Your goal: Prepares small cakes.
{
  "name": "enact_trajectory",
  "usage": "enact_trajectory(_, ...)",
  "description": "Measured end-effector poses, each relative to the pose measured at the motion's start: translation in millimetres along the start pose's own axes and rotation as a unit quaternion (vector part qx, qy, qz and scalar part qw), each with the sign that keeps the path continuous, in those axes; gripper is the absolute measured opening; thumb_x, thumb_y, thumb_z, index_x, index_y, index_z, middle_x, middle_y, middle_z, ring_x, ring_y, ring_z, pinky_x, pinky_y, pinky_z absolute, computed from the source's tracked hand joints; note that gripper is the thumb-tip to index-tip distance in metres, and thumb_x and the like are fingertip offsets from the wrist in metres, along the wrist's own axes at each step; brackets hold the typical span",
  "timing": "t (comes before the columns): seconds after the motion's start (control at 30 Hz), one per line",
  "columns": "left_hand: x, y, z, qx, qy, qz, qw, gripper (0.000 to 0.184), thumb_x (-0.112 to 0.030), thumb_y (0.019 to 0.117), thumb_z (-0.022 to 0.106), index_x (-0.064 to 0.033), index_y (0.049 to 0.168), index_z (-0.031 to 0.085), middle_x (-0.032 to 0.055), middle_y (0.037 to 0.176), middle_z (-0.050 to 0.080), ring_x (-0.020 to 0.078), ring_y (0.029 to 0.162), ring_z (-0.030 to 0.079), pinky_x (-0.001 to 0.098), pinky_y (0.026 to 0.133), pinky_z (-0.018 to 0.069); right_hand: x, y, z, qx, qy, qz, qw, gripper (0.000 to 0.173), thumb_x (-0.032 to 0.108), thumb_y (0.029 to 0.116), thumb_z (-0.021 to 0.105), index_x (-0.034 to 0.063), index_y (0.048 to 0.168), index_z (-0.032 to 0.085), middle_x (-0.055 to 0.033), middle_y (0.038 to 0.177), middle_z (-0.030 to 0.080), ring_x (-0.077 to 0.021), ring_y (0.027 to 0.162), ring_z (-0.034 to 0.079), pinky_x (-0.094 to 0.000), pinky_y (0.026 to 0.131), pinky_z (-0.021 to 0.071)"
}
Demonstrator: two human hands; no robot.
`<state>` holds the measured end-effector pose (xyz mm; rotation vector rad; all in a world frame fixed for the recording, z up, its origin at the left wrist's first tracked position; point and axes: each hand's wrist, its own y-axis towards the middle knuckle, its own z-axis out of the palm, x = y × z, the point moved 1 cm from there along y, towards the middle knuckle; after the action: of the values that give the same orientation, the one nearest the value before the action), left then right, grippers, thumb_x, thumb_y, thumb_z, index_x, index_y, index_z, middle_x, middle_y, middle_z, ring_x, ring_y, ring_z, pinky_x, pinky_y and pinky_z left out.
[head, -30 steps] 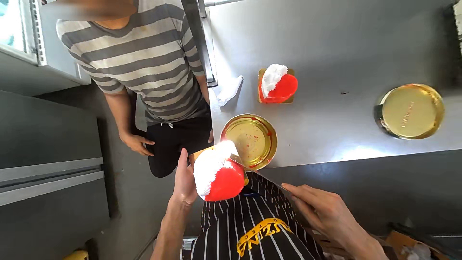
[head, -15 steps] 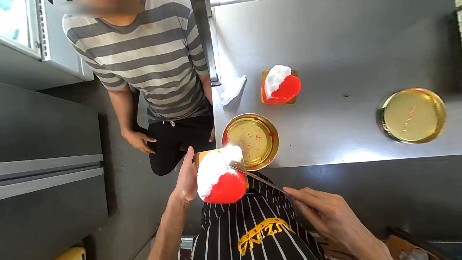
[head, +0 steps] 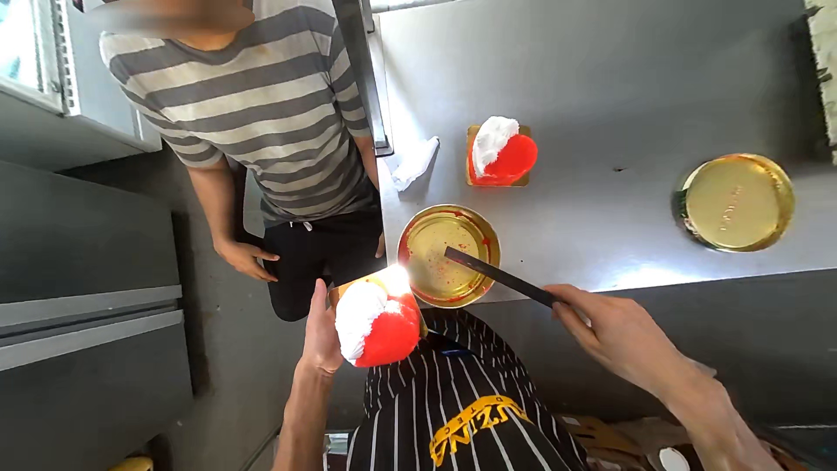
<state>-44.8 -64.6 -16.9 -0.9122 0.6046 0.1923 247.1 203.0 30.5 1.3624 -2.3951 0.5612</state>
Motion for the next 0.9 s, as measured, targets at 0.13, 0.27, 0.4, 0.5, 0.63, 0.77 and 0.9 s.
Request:
enact_trajectory(0.13, 6.3, 3.1, -6.0, -0.020, -0.034, 0.007, 0.999, 0.082, -0.076, 0.0974, 0.017, -0.0146, 0.117, 0.067, 0.0073, 0.095, 0.075, 0.0151, 0.084, 0.074, 0.0344, 0.071, 0.0634, 7.5, 45.8, -11.1, 0.051, -0.036, -0.009, 0.998, 0.025, 0.019, 0.1013, 0.056, 0.0113, 0.121, 0.069, -0.0046, 0.063, 0.061, -0.0245, 0.052, 0.060, -0.0460, 0.049, 0.0475)
enact_trajectory(0.27, 11.9, 10.6, -1.5, 0.000, -0.059, 0.025, 0.998, 0.083, -0.078, 0.0960, 0.016, -0.0167, 0.117, 0.068, 0.0059, 0.098, 0.075, 0.0144, 0.088, 0.074, 0.0341, 0.073, 0.0631, 14.3, 106.1, -12.7, 0.117, -0.067, 0.001, 0.991, 0.025, 0.018, 0.1049, 0.054, 0.0127, 0.123, 0.070, -0.0137, 0.068, 0.064, -0.0359, 0.063, 0.065, -0.0540, 0.057, 0.0489)
enact_trajectory(0.4, 14.7, 15.6, 5.0, 0.040, -0.093, 0.027, 0.994, 0.082, -0.083, 0.0916, 0.027, -0.0173, 0.117, 0.070, 0.0070, 0.101, 0.075, 0.0155, 0.090, 0.074, 0.0358, 0.074, 0.0632, 21.1, 151.0, -5.8, 0.170, -0.080, -0.064, 0.980, 0.025, 0.018, 0.1031, 0.054, 0.0147, 0.119, 0.074, -0.0134, 0.076, 0.069, -0.0348, 0.072, 0.067, -0.0542, 0.065, 0.0504)
enact_trajectory(0.5, 14.8, 16.1, 5.6, 0.056, -0.102, 0.037, 0.993, 0.082, -0.083, 0.0909, 0.029, -0.0169, 0.115, 0.071, 0.0069, 0.100, 0.075, 0.0157, 0.089, 0.074, 0.0357, 0.074, 0.0631, 31.1, 166.9, -1.8, 0.202, -0.092, -0.126, 0.967, 0.022, 0.021, 0.1007, 0.056, 0.0151, 0.108, 0.076, -0.0110, 0.076, 0.069, -0.0327, 0.074, 0.067, -0.0523, 0.066, 0.0500)
enact_trajectory(0.63, 15.5, 17.4, 10.0, 0.044, -0.098, 0.054, 0.993, 0.081, -0.079, 0.0947, 0.023, -0.0168, 0.112, 0.071, 0.0059, 0.097, 0.076, 0.0149, 0.088, 0.074, 0.0358, 0.074, 0.0634, 32.2, 169.4, -2.9, 0.249, -0.093, -0.135, 0.955, 0.023, 0.028, 0.0997, 0.058, 0.0162, 0.105, 0.077, -0.0107, 0.081, 0.070, -0.0326, 0.081, 0.068, -0.0532, 0.071, 0.0507)
enact_trajectory(0.77, 18.6, 20.2, 10.7, 0.036, -0.114, 0.057, 0.991, 0.082, -0.080, 0.0942, 0.023, -0.0158, 0.113, 0.070, 0.0071, 0.099, 0.075, 0.0158, 0.090, 0.074, 0.0374, 0.075, 0.0633, 14.3, 163.8, 3.7, 0.250, -0.040, -0.147, 0.956, 0.019, 0.023, 0.0977, 0.061, 0.0131, 0.101, 0.077, -0.0098, 0.080, 0.070, -0.0310, 0.078, 0.068, -0.0530, 0.069, 0.0513)
enact_trajectory(0.9, 16.0, 17.4, 10.8, 0.027, -0.102, 0.050, 0.993, 0.085, -0.082, 0.0933, 0.021, -0.0162, 0.117, 0.069, 0.0068, 0.101, 0.075, 0.0160, 0.090, 0.074, 0.0366, 0.075, 0.0633, 1.5, 154.9, 2.0, 0.268, 0.044, -0.094, 0.958, 0.019, 0.018, 0.0995, 0.062, 0.0105, 0.108, 0.077, -0.0071, 0.078, 0.071, -0.0219, 0.069, 0.067, -0.0467, 0.067, 0.0543)
